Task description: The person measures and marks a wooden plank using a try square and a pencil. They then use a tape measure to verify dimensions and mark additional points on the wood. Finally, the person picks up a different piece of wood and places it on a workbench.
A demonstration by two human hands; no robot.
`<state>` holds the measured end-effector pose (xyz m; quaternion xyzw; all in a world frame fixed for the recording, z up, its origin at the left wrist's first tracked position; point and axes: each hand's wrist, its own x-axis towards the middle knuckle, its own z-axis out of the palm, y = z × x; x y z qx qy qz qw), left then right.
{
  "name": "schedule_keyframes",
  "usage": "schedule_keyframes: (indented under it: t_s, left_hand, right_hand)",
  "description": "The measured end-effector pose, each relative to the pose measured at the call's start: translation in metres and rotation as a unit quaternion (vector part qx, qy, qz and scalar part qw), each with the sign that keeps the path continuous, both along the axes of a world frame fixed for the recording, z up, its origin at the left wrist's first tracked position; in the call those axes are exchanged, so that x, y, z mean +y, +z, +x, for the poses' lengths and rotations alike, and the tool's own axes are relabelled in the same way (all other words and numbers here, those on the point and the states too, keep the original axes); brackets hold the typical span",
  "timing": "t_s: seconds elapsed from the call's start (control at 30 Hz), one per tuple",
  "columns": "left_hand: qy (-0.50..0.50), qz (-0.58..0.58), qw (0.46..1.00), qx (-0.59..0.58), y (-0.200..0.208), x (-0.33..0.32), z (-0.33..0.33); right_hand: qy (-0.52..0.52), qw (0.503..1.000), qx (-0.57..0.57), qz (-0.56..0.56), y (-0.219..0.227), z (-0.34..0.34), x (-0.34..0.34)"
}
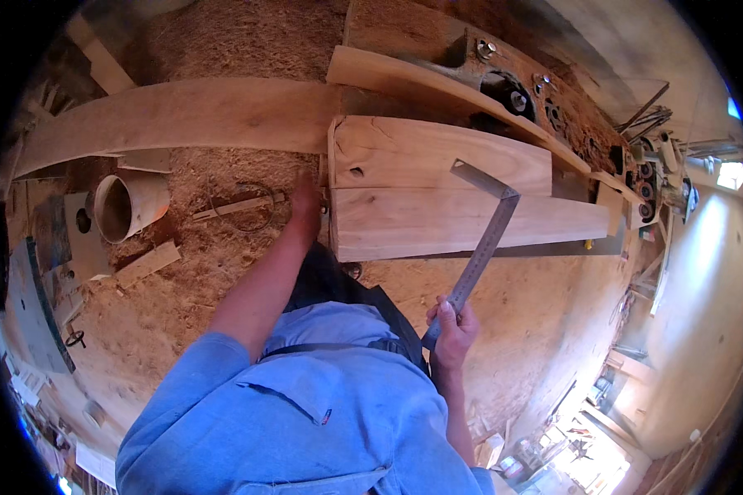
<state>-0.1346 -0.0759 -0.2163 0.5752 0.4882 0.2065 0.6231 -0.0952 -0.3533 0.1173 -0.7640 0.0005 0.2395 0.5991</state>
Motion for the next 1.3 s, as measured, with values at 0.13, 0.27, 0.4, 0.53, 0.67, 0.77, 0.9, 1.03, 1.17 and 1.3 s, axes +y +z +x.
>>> schedule_keyframes:
  t_s: [0.13, 0.27, 0.4, 0.53, 0.67, 0.77, 0.9, 1.03, 1.17, 1.3]
  left_hand:
    - [0.190, -0.221, 0.957, -0.004, 0.109, 0.017, 0.006]
    - [0.155, -0.151, 0.975, -0.042, 0.089, 0.028, 0.017]
    - [0.155, -0.144, 0.975, -0.072, 0.058, 0.031, 0.052]
    - [0.081, -0.189, 0.969, -0.138, 0.050, 0.031, 0.047]
    - [0.027, -0.133, 0.976, -0.168, 0.069, 0.022, 0.037]
    - [0.022, -0.227, 0.933, -0.277, 0.120, -0.004, 0.025]
    - [0.024, -0.251, 0.928, -0.275, 0.185, -0.027, 0.006]
    - [0.036, -0.276, 0.945, -0.171, 0.179, -0.033, -0.010]
    - [-0.098, -0.160, 0.966, -0.179, 0.232, -0.029, -0.006]
    - [-0.113, -0.139, 0.976, -0.125, 0.251, -0.036, -0.012]
  right_hand:
    - [-0.026, 0.999, -0.017, -0.013, -0.002, -0.002, -0.013]
    - [-0.026, 1.000, -0.001, -0.015, 0.001, 0.000, -0.009]
    - [-0.014, 1.000, 0.005, -0.020, -0.004, 0.006, -0.009]
    - [-0.013, 1.000, 0.010, -0.004, -0.011, 0.003, -0.002]
    - [0.001, 0.999, 0.032, 0.002, -0.017, 0.008, 0.004]
    - [-0.003, 0.999, 0.043, 0.019, -0.023, 0.012, 0.006]
    - [-0.019, 0.998, 0.054, 0.011, -0.026, 0.016, 0.008]
    - [-0.033, 0.996, 0.079, 0.025, -0.037, 0.023, 0.007]
    - [-0.063, 0.989, 0.119, 0.056, -0.043, 0.027, 0.009]
    - [-0.079, 0.981, 0.118, 0.132, -0.049, 0.027, 0.005]
